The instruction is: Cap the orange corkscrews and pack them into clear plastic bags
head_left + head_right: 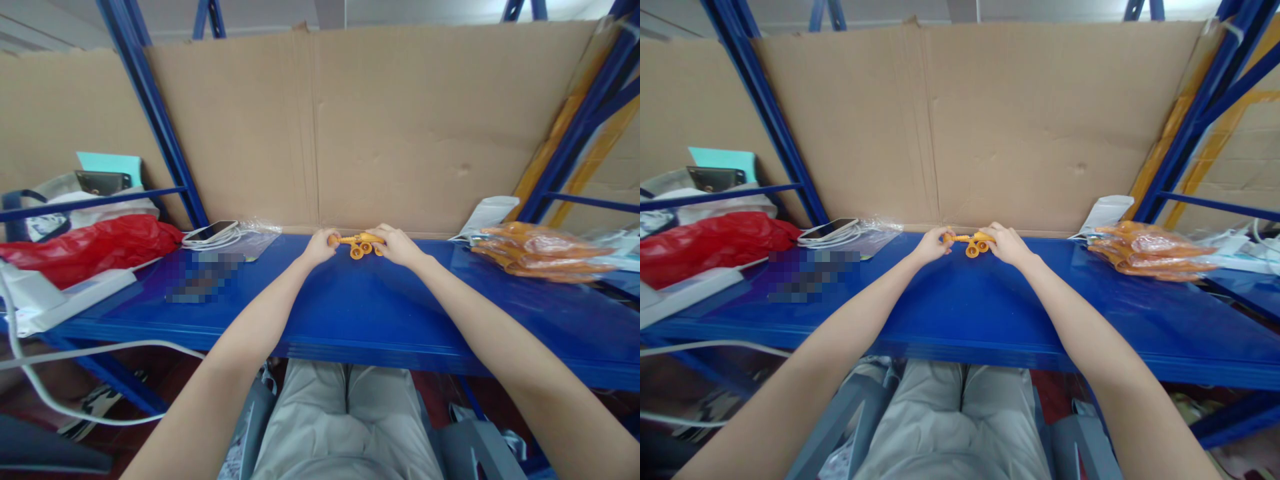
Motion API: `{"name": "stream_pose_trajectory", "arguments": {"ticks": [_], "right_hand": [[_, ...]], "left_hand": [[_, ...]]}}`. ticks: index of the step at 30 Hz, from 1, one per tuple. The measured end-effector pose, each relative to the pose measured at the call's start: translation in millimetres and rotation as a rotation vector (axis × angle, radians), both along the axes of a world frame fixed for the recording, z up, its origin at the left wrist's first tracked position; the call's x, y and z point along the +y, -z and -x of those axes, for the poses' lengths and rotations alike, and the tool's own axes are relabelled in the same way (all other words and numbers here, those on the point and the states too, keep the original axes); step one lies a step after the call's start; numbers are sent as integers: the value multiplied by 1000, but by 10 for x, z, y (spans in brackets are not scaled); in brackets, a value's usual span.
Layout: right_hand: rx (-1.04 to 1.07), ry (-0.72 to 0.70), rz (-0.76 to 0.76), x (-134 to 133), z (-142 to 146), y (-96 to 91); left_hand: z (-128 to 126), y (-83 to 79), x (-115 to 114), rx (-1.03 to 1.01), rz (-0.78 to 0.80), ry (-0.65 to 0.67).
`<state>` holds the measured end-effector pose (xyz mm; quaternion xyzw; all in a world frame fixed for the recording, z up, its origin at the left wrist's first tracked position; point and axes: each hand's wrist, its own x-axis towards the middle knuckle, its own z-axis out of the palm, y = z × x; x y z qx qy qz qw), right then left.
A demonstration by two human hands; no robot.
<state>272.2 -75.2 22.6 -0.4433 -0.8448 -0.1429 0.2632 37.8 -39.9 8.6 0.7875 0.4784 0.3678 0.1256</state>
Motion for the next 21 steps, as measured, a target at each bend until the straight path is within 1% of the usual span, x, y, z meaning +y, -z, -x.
{"name": "stream_pose_trajectory", "arguments": {"ticks": [3, 10, 14, 17, 19, 21], "right_hand": [[-21, -20, 22, -3, 39, 19], [6, -57, 34, -3, 56, 56], [48, -79, 35, 14, 58, 80], [154, -126, 34, 72, 66, 112], [268, -158, 43, 124, 70, 136], [390, -185, 97, 168, 69, 154]], "left_hand": [[-59, -6, -24, -1, -18, 50], [-74, -2, -30, -20, -33, 58], [-73, 19, -5, -61, -18, 102], [-67, 40, 30, -115, 26, 116], [-46, 50, 61, -139, 43, 108], [-13, 54, 94, -137, 38, 95]]}}
